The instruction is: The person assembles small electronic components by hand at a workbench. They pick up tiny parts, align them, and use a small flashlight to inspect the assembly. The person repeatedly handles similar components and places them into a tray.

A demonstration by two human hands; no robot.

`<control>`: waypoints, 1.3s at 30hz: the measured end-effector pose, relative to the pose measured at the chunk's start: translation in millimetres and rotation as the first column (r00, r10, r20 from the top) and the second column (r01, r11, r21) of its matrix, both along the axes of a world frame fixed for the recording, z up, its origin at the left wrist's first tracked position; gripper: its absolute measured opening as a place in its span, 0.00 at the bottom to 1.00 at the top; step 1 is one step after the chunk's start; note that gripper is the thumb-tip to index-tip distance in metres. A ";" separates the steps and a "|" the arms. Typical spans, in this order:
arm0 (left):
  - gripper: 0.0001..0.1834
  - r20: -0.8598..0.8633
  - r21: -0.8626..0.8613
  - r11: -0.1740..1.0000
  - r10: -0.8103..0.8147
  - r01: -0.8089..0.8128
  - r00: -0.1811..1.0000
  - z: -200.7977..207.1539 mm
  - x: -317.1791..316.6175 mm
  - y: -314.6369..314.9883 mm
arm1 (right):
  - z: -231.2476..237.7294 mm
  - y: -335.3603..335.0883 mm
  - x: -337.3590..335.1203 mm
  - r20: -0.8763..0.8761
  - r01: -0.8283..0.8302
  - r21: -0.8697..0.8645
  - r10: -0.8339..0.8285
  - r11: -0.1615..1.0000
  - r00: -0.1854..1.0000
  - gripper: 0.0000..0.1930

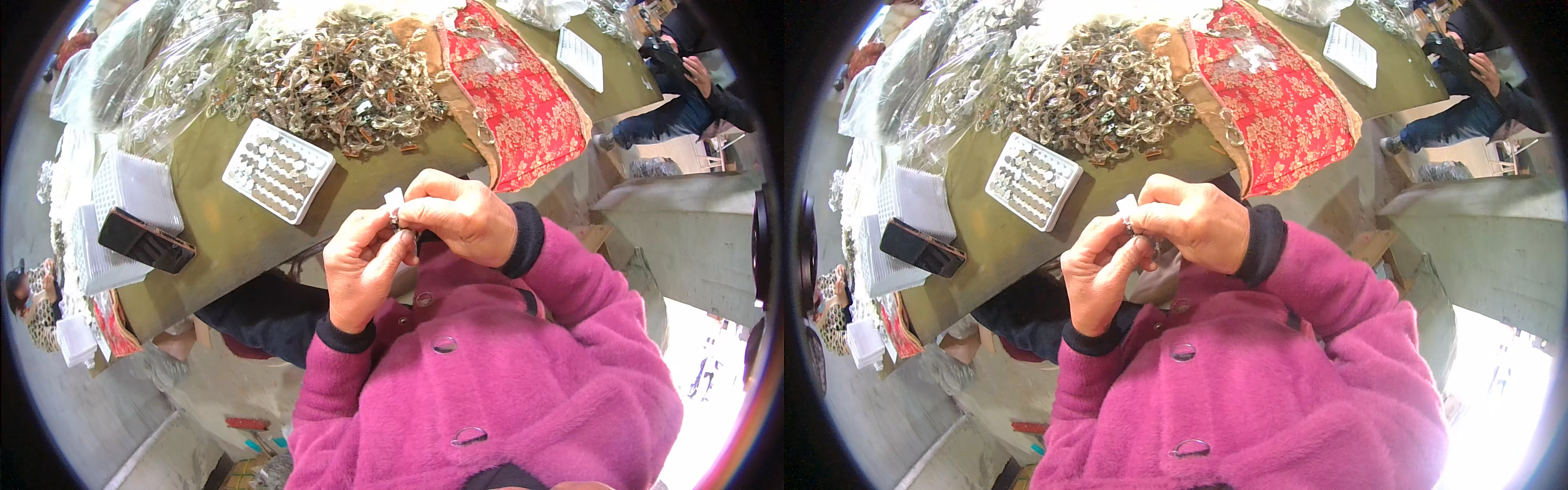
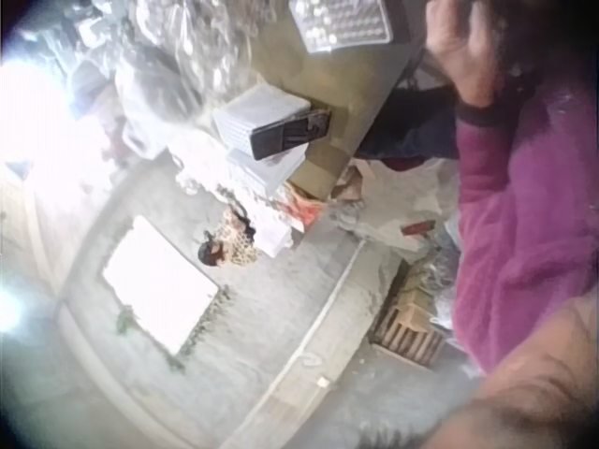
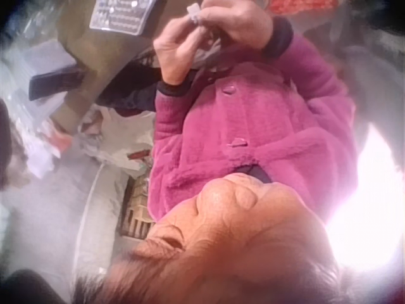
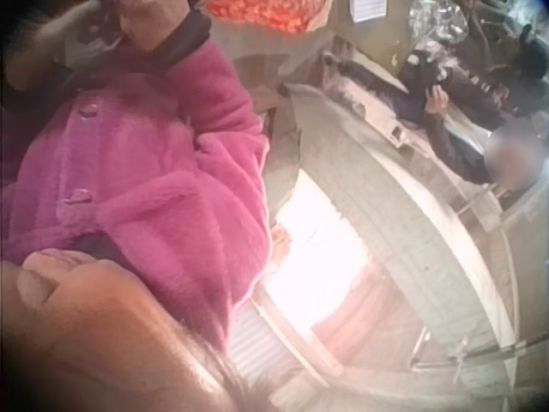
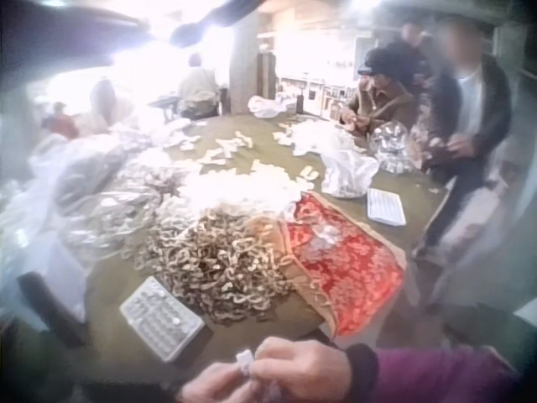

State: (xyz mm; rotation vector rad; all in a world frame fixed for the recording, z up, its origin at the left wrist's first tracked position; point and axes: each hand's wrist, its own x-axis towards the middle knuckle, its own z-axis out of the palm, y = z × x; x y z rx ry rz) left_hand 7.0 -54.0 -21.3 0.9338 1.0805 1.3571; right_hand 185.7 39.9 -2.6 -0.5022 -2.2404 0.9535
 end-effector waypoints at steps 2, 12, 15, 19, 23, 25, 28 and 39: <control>0.15 -0.081 0.029 1.000 0.008 -0.006 0.997 3.7 4.7 2.4 | 3.1 4.8 5.4 -0.006 -0.032 -0.084 0.032 0.996 0.999 0.12; 0.14 0.448 -0.195 0.971 -0.035 0.136 0.893 7.1 5.9 26.2 | 11.7 4.1 22.1 0.022 0.225 0.102 -0.229 0.969 0.973 0.17; 0.15 0.522 -0.206 0.966 -0.028 0.158 0.853 5.1 9.5 26.4 | 6.7 2.8 25.0 -0.019 0.209 0.131 -0.208 0.969 0.978 0.16; 0.15 0.464 -0.209 0.965 -0.048 0.162 0.885 6.7 12.1 24.6 | 1.5 4.1 28.7 -0.069 0.202 0.276 -0.190 0.940 0.979 0.13; 0.15 0.409 -0.173 0.973 -0.068 0.150 0.910 9.0 15.2 22.4 | 3.7 3.5 28.3 -0.124 0.163 0.142 -0.146 0.976 0.982 0.08; 0.15 0.358 -0.169 0.976 -0.068 0.136 0.931 8.4 16.7 21.8 | 8.3 1.0 28.2 -0.141 0.104 -0.191 -0.132 0.976 0.981 0.07; 0.14 0.312 -0.123 0.984 -0.087 0.131 0.946 5.0 18.4 22.3 | 17.0 0.7 32.7 -0.094 0.034 -0.447 -0.085 0.894 0.992 0.04; 0.13 0.331 0.005 0.985 -0.165 0.173 0.929 3.7 14.8 23.5 | 11.4 3.0 30.3 -0.142 0.006 -0.777 -0.185 0.630 0.973 0.12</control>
